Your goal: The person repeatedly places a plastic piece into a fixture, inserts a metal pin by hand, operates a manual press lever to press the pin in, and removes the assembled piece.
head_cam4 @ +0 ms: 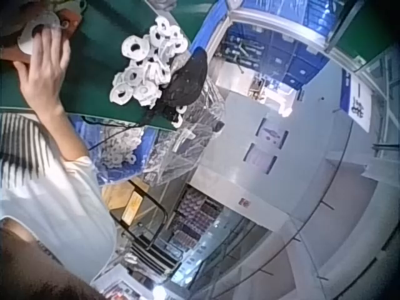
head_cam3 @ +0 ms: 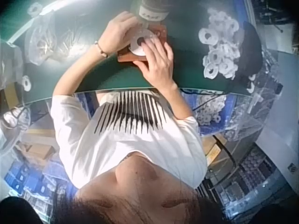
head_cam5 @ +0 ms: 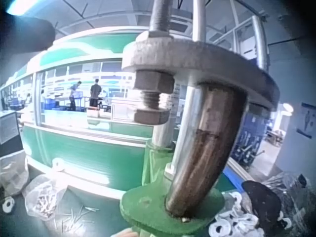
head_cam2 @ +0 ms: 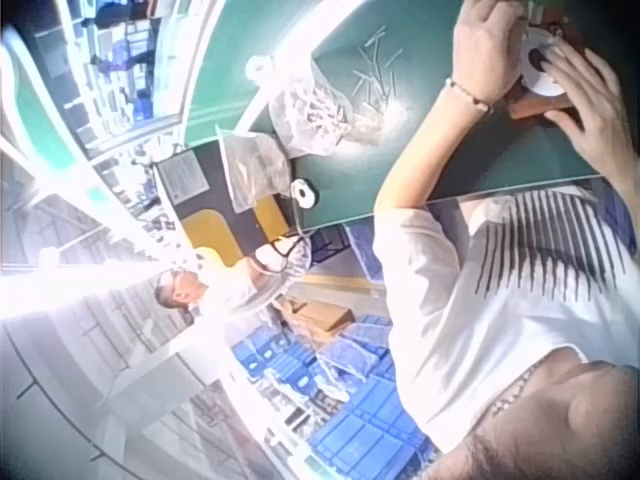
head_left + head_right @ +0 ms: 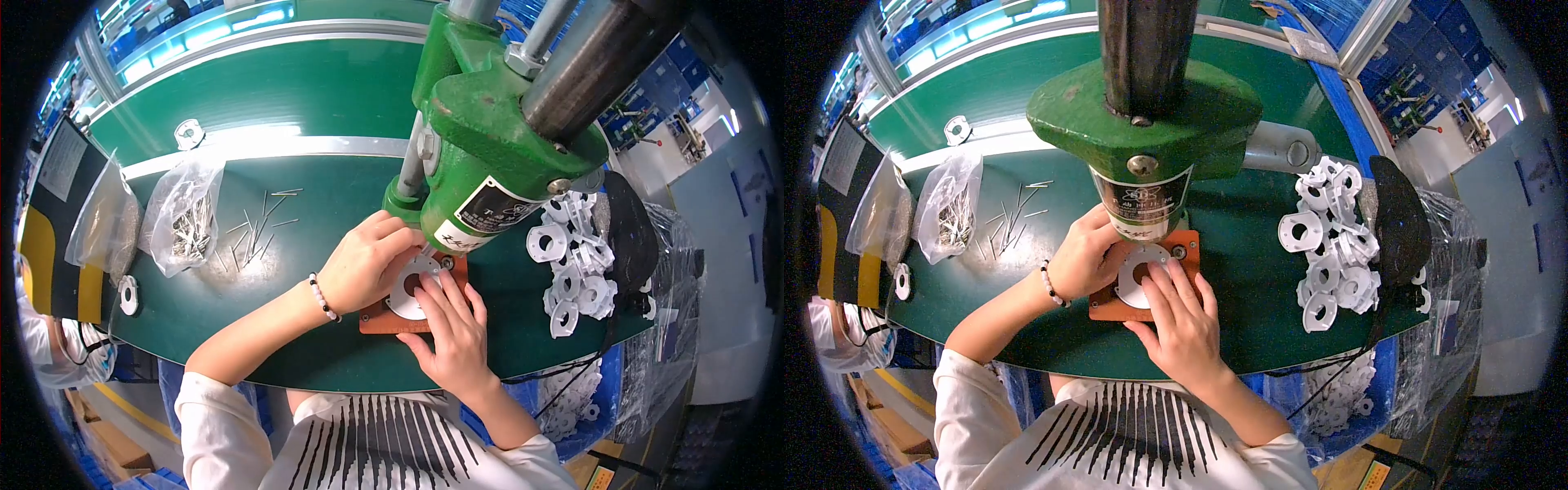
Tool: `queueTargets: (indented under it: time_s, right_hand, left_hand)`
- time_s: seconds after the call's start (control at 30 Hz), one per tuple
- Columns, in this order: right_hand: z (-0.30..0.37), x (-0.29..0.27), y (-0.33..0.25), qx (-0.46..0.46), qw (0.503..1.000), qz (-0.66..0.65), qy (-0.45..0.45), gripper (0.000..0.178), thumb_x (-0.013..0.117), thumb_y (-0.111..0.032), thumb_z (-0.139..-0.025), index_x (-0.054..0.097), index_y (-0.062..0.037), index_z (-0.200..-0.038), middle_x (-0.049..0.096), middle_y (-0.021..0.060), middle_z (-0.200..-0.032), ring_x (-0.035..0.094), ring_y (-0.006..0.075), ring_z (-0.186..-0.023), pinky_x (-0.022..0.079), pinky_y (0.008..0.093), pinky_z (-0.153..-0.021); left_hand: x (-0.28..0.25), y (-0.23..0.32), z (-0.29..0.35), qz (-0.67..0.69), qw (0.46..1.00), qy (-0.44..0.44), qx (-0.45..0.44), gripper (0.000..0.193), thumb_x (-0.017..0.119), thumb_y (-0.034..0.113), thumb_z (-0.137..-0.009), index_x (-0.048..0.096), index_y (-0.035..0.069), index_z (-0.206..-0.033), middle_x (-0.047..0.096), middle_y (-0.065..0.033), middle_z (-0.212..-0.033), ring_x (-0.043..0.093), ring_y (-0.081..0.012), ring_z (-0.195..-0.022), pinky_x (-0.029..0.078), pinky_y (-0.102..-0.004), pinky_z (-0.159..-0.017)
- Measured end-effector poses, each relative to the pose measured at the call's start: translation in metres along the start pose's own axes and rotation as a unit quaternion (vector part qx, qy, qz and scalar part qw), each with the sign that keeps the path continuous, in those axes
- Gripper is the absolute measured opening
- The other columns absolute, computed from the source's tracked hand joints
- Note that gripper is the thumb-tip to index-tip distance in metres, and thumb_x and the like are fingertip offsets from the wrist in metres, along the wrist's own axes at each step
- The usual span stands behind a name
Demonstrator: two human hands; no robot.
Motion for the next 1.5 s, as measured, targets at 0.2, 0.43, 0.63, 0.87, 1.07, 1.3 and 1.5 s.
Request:
queueTargets:
  time_s: [0.2,0.43,0.63,0.87,1.07,1.3,1.5]
  right_hand:
    - [-0.001,-0.001,-0.001,0.000,1.000,-0.001,-0.001,0.051,0.066,-0.031,-0.078,0.053,0.0003,-0.117,0.053,0.0162,-0.125,0.044,0.0333,-0.123,0.027,0.0476,-0.102]
    - [0.000,0.000,0.001,-0.003,1.000,0.002,-0.003,0.052,0.066,-0.031,-0.078,0.052,-0.0001,-0.118,0.052,0.0157,-0.125,0.043,0.0320,-0.124,0.027,0.0479,-0.102]
    - [0.001,0.000,0.001,-0.002,1.000,0.009,-0.009,0.053,0.065,-0.032,-0.079,0.051,-0.0003,-0.119,0.051,0.0151,-0.126,0.041,0.0311,-0.125,0.026,0.0481,-0.102]
    - [-0.008,-0.026,0.006,-0.006,0.994,-0.109,-0.028,0.055,0.077,-0.032,-0.068,0.058,-0.0032,-0.111,0.053,0.0135,-0.125,0.044,0.0339,-0.121,0.030,0.0470,-0.102]
    - [-0.031,-0.077,0.038,-0.002,0.981,-0.178,0.075,0.036,0.081,-0.020,-0.061,0.066,-0.0072,-0.091,0.063,0.0102,-0.111,0.050,0.0319,-0.116,0.038,0.0431,-0.097]
    - [-0.095,-0.119,0.068,0.149,0.914,-0.195,0.324,0.023,0.054,-0.017,-0.090,0.063,0.0028,-0.083,0.064,0.0087,-0.088,0.057,0.0150,-0.080,0.044,0.0292,-0.077]
    - [-0.178,-0.118,0.166,0.150,0.820,-0.449,0.322,0.027,0.059,-0.025,-0.088,0.057,-0.0062,-0.068,0.058,0.0054,-0.071,0.054,0.0146,-0.070,0.044,0.0283,-0.069]
  left_hand:
    - [0.000,0.001,0.000,-0.006,1.000,-0.006,0.000,0.022,0.061,-0.003,-0.071,0.058,0.002,-0.092,0.057,-0.0134,-0.082,0.053,-0.0319,-0.077,0.046,-0.0390,-0.066]
    - [0.001,-0.001,0.000,-0.015,1.000,0.000,0.009,0.022,0.061,-0.002,-0.070,0.058,0.002,-0.091,0.056,-0.0121,-0.080,0.053,-0.0312,-0.075,0.046,-0.0385,-0.064]
    - [0.004,0.002,0.003,-0.027,1.000,0.003,0.012,0.021,0.063,0.000,-0.069,0.060,0.003,-0.090,0.056,-0.0108,-0.080,0.054,-0.0296,-0.075,0.048,-0.0372,-0.063]
    - [0.003,0.000,-0.001,-0.023,1.000,-0.001,0.007,0.018,0.064,0.003,-0.071,0.062,0.004,-0.088,0.058,-0.0083,-0.080,0.056,-0.0275,-0.076,0.049,-0.0360,-0.063]
    - [0.000,-0.003,0.003,-0.059,0.998,-0.018,-0.004,0.011,0.063,0.008,-0.074,0.060,0.005,-0.084,0.056,-0.0072,-0.077,0.055,-0.0263,-0.075,0.049,-0.0358,-0.061]
    - [0.004,-0.003,0.001,-0.051,0.999,-0.014,0.009,0.011,0.065,0.011,-0.075,0.059,0.005,-0.083,0.054,-0.0071,-0.075,0.055,-0.0256,-0.075,0.048,-0.0361,-0.062]
    - [-0.016,0.000,0.012,-0.008,1.000,-0.022,-0.021,0.032,0.066,0.009,-0.076,0.055,0.001,-0.105,0.055,-0.0140,-0.095,0.053,-0.0309,-0.087,0.047,-0.0369,-0.076]
Point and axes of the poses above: each hand's wrist, its own z-axis away from the middle knuckle, its own x-axis out of the palm, y = z × x, the point moved 1 cm from there along -z, towards the middle knuckle
